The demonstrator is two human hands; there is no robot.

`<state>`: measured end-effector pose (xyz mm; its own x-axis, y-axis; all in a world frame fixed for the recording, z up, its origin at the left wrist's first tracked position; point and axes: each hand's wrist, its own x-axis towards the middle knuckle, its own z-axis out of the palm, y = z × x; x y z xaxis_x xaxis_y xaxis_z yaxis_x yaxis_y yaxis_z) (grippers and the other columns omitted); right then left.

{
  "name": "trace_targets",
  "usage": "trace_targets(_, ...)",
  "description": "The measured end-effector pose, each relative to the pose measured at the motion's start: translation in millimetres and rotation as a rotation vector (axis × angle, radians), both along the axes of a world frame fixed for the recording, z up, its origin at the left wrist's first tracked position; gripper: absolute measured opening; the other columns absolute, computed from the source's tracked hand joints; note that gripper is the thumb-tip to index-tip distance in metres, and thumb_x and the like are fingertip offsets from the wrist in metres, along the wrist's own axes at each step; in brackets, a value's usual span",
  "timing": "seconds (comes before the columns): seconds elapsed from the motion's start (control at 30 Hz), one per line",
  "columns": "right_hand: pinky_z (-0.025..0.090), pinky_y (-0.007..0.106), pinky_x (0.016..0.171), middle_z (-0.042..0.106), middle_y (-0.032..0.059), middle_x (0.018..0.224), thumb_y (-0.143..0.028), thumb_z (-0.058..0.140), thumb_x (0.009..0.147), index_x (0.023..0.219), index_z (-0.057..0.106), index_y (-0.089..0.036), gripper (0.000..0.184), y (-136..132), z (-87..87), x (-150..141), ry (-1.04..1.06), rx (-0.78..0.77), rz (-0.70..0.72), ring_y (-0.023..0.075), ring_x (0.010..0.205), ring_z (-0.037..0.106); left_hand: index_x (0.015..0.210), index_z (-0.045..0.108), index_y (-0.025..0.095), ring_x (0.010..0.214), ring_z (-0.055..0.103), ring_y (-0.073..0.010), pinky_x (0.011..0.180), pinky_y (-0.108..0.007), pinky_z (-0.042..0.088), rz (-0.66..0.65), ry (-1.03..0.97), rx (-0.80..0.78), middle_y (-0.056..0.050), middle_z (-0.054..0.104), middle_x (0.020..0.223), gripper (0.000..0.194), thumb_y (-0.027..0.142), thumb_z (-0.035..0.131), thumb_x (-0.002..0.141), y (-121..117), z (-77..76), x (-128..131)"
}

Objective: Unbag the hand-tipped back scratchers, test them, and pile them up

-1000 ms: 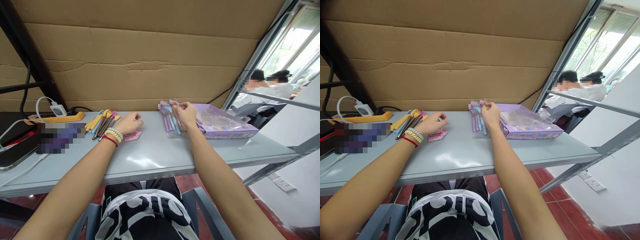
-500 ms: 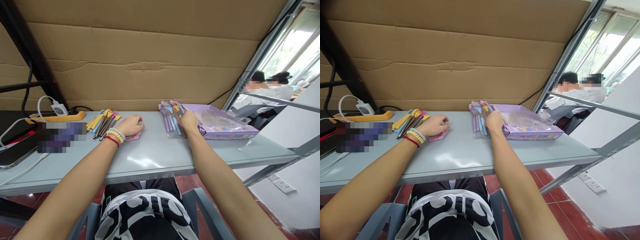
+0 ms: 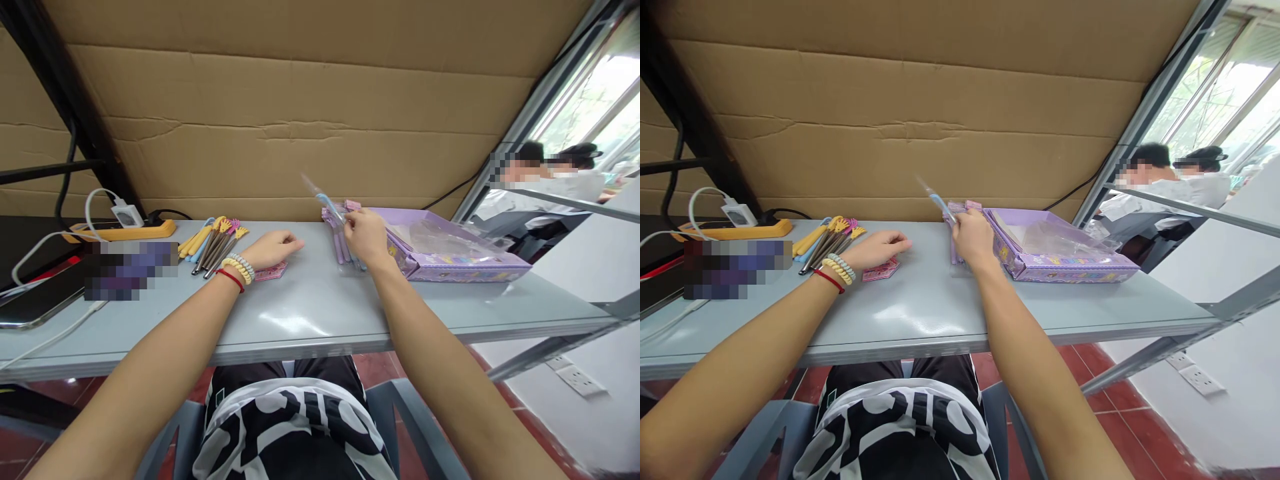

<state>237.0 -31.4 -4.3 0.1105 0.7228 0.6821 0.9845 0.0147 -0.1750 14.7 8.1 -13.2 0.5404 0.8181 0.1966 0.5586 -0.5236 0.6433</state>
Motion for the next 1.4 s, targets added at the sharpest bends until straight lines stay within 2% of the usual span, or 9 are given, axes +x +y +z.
trace_targets(0.2, 0.034, 0.028, 0.06, 0.063, 0.0087, 0.093, -0.02, 0.04, 0.088, 0.099, 0.07, -0.018, 0.032, -8.0, -10.6, -43.4, -0.204, -0.046, 0.266, 0.018, 0.076, 0.056, 0.079, 0.064, 0.016, 0.065, 0.058, -0.0157, 0.065, -0.028, 0.046, 0.012, -0.5, -0.401, -0.006, 0.065, 0.074, 0.045, 0.06, 0.053, 0.078, -7.0, -5.0, 19.1)
trace_targets(0.4, 0.032, 0.026, 0.058, 0.06, 0.0079, 0.088, -0.024, 0.039, 0.091, 0.097, 0.069, -0.018, 0.03, -11.0, -17.6, -57.5, -0.249, -0.061, 0.392, 0.0158, 0.072, 0.053, 0.075, 0.059, 0.016, 0.055, 0.059, -0.0122, 0.055, -0.023, 0.046, 0.033, -0.723, -0.629, -0.003, 0.062, 0.065, 0.027, 0.043, 0.063, 0.074, -10.0, -3.2, 23.1)
trace_targets(0.53, 0.038, 0.026, 0.066, 0.061, 0.0066, 0.085, -0.031, 0.047, 0.09, 0.107, 0.067, -0.017, 0.03, -6.1, -18.8, -53.4, -0.052, -0.024, 0.571, 0.0153, 0.075, 0.054, 0.071, 0.055, 0.015, 0.05, 0.058, -0.0119, 0.053, -0.025, 0.05, 0.098, -0.859, -0.595, -0.001, 0.06, 0.06, 0.008, 0.022, 0.059, 0.072, -9.1, 1.8, 22.9)
trace_targets(0.63, 0.04, 0.027, 0.069, 0.063, 0.0063, 0.082, -0.025, 0.047, 0.087, 0.101, 0.068, -0.015, 0.028, -0.9, -16.0, -44.3, 0.145, -0.005, 0.507, 0.0154, 0.074, 0.055, 0.073, 0.054, 0.015, 0.046, 0.057, -0.0124, 0.049, -0.027, 0.049, 0.187, -0.948, -0.551, -0.003, 0.062, 0.064, 0.006, 0.019, 0.058, 0.071, -5.6, 8.2, 17.7)
trace_targets(0.73, 0.04, 0.027, 0.067, 0.065, 0.0053, 0.079, -0.012, 0.049, 0.074, 0.09, 0.069, -0.014, 0.027, 1.0, -12.3, -32.4, 0.223, -0.129, 0.425, 0.0159, 0.072, 0.056, 0.073, 0.054, 0.015, 0.046, 0.056, -0.0123, 0.047, -0.027, 0.049, 0.207, -1.054, -0.5, -0.004, 0.065, 0.067, 0.005, 0.019, 0.057, 0.071, 0.7, 14.5, 7.7)
trace_targets(0.87, 0.039, 0.025, 0.062, 0.064, 0.0025, 0.072, -0.013, 0.053, 0.065, 0.08, 0.068, -0.013, 0.021, -1.0, -12.2, -25.5, 0.229, -0.308, 0.537, 0.013, 0.062, 0.052, 0.071, 0.053, 0.015, 0.049, 0.057, -0.0123, 0.05, -0.027, 0.05, 0.24, -1.209, -0.459, -0.004, 0.065, 0.067, 0.004, 0.019, 0.053, 0.072, 9.9, 17.8, -4.8)
trace_targets(0.97, 0.039, 0.025, 0.063, 0.064, 0.0033, 0.075, -0.018, 0.057, 0.066, 0.076, 0.067, -0.014, 0.015, 0.0, -15.3, -28.5, 0.181, -0.257, 0.568, 0.0127, 0.064, 0.051, 0.072, 0.054, 0.015, 0.05, 0.058, -0.0124, 0.052, -0.027, 0.051, 0.187, -1.292, -0.474, -0.003, 0.064, 0.068, 0.006, 0.02, 0.05, 0.074, 13.1, 17.9, -10.2)
trace_targets(1.17, 0.038, 0.025, 0.064, 0.062, 0.0045, 0.077, -0.028, 0.059, 0.073, 0.082, 0.064, -0.014, 0.018, 3.9, -16.5, -30.8, 0.241, -0.095, 0.474, 0.0124, 0.064, 0.05, 0.073, 0.054, 0.015, 0.051, 0.058, -0.0137, 0.054, -0.028, 0.05, 0.119, -1.344, -0.512, -0.002, 0.062, 0.065, 0.009, 0.019, 0.045, 0.073, 12.0, 18.9, -10.6)
trace_targets(1.4, 0.035, 0.024, 0.06, 0.062, 0.0019, 0.073, -0.035, 0.063, 0.075, 0.077, 0.062, -0.016, 0.02, 3.4, -15.8, -31.2, 0.285, -0.19, 0.44, 0.0115, 0.062, 0.049, 0.08, 0.056, 0.016, 0.058, 0.06, -0.0135, 0.065, -0.031, 0.051, -0.031, -1.304, -0.52, -0.005, 0.067, 0.078, 0.012, 0.021, 0.047, 0.074, 8.8, 15.6, -7.8)
